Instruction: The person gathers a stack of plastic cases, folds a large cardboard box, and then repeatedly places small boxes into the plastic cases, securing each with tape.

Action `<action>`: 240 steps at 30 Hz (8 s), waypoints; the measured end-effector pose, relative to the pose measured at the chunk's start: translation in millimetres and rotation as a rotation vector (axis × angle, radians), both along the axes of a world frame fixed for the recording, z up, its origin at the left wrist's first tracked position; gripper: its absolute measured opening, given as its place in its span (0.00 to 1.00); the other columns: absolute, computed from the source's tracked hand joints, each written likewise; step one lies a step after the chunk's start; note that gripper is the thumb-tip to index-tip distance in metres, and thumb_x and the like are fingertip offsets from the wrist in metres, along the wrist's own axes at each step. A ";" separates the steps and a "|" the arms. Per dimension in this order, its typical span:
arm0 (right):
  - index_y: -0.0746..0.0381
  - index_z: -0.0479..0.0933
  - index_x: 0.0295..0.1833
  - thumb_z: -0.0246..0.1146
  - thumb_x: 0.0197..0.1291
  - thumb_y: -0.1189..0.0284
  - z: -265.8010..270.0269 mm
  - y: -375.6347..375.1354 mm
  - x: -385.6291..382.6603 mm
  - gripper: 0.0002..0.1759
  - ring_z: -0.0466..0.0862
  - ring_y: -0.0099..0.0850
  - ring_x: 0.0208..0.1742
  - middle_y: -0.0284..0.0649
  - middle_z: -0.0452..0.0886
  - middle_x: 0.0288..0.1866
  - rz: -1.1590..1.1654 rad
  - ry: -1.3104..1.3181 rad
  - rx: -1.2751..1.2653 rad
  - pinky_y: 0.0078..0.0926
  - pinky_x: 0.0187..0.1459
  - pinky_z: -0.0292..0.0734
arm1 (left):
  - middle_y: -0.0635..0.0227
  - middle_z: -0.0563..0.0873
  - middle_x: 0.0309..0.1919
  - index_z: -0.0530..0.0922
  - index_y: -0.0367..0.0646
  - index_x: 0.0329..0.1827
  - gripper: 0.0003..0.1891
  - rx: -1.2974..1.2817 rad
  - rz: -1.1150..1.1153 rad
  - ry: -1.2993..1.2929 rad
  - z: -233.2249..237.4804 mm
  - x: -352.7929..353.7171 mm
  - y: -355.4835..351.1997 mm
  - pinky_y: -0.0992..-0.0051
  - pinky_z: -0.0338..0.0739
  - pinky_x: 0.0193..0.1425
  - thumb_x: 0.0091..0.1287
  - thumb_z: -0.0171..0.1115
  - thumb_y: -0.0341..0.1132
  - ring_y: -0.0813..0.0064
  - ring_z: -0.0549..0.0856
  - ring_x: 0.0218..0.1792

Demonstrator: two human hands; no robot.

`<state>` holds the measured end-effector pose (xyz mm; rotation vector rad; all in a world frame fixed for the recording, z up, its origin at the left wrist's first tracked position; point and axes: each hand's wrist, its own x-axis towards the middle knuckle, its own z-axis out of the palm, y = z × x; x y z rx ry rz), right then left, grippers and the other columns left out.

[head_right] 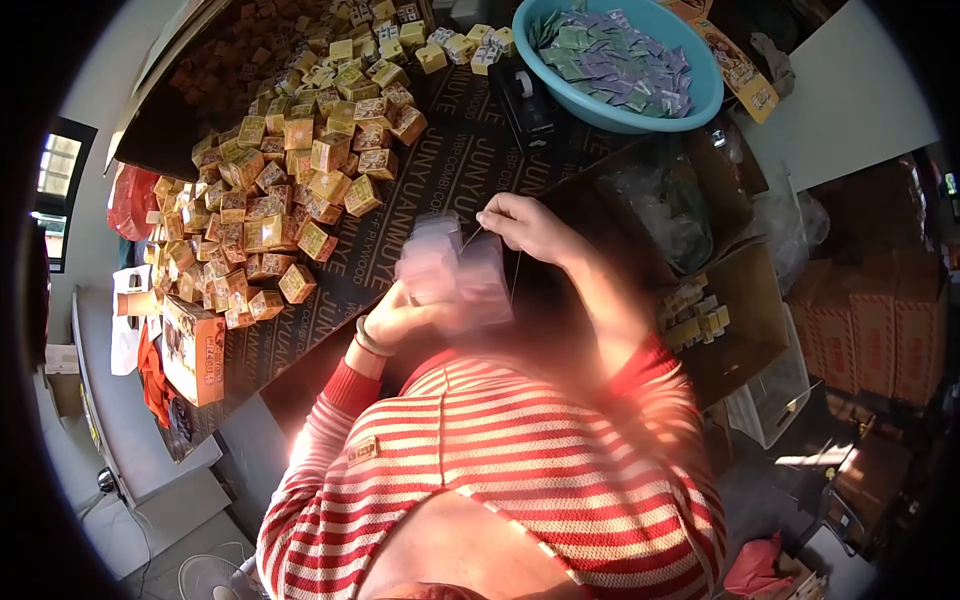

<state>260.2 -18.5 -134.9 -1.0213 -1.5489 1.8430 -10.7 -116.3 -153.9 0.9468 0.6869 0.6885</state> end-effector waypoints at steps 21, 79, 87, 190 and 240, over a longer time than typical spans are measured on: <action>0.63 0.79 0.42 0.67 0.74 0.70 -59.3 -9.9 -20.6 0.08 0.63 0.12 0.19 0.24 0.72 0.25 -0.295 0.021 -0.007 0.16 0.20 0.53 | 0.64 0.73 0.73 0.53 0.41 0.85 0.52 0.046 -0.030 0.096 15.1 18.0 -20.5 0.65 0.68 0.78 0.63 0.79 0.27 0.71 0.72 0.74; 0.58 0.53 0.87 0.58 0.75 0.49 -19.3 172.0 -104.0 0.44 0.69 0.46 0.79 0.49 0.68 0.80 -0.500 -0.156 0.036 0.48 0.73 0.66 | 0.44 0.79 0.69 0.54 0.28 0.84 0.44 0.339 0.581 0.556 14.5 10.4 253.1 0.69 0.77 0.67 0.71 0.67 0.36 0.62 0.82 0.65; 0.68 0.78 0.63 0.63 0.75 0.54 -27.0 202.4 -86.4 0.28 0.85 0.37 0.55 0.51 0.85 0.59 -0.436 -0.690 0.466 0.36 0.56 0.78 | 0.51 0.83 0.64 0.57 0.30 0.83 0.42 0.261 0.738 0.364 5.0 19.8 262.2 0.70 0.80 0.61 0.69 0.68 0.29 0.66 0.85 0.58; 0.65 0.81 0.49 0.64 0.74 0.74 215.1 118.3 -291.2 0.05 0.85 0.34 0.36 0.42 0.84 0.40 -0.243 -0.182 1.379 0.29 0.41 0.79 | 0.52 0.84 0.62 0.72 0.51 0.77 0.36 0.833 1.028 2.218 28.2 -434.4 -138.8 0.55 0.80 0.60 0.65 0.74 0.34 0.52 0.84 0.62; 0.52 0.74 0.73 0.76 0.60 0.53 349.7 6.5 -276.1 0.38 0.83 0.45 0.66 0.40 0.71 0.77 0.130 0.103 1.854 0.43 0.62 0.82 | 0.52 0.72 0.70 0.62 0.43 0.78 0.34 0.498 1.085 -0.863 242.1 -219.9 51.5 0.59 0.72 0.72 0.81 0.53 0.58 0.63 0.75 0.68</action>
